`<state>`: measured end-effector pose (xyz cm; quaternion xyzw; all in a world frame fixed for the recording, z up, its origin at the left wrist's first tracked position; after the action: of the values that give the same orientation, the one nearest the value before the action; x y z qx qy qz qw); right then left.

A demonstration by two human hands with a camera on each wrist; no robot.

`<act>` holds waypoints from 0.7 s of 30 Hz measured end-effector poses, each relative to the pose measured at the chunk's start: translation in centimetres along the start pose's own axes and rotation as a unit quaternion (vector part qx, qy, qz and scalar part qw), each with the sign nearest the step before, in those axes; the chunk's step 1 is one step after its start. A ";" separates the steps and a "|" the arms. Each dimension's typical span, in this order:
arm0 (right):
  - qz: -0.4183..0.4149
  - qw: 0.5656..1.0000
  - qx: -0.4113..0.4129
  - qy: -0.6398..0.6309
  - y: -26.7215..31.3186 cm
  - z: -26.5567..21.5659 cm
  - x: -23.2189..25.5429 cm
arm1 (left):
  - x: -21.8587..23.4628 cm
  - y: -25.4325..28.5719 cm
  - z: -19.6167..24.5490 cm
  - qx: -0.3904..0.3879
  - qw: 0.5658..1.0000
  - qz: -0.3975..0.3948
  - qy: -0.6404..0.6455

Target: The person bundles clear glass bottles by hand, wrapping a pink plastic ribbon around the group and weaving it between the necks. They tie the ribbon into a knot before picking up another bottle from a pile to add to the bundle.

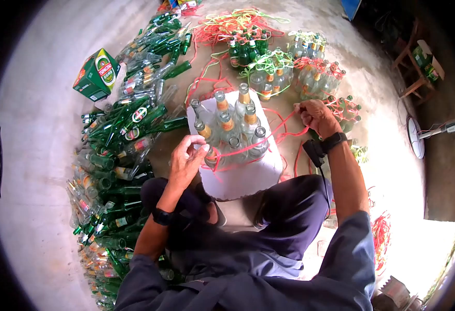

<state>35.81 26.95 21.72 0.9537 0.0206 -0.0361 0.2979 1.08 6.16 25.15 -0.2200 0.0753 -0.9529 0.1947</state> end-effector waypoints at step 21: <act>-0.118 0.961 0.140 0.208 -10.9 -8.4 -15.9 | -0.5 -9.2 -6.1 0.075 0.983 0.099 0.136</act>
<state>19.82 40.40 23.75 0.9631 0.1896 0.1255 0.1440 -4.34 15.08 21.60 -0.0650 0.0511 -0.9529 0.2919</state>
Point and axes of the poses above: each hand's wrist, its own y-axis away from the middle knuckle, its own x-axis out of the back of the hand, z = x × y, the point moved 3 cm from there along -y, towards the middle knuckle, and after that the axes turned 10 degrees about z, right-handed, at the moved point
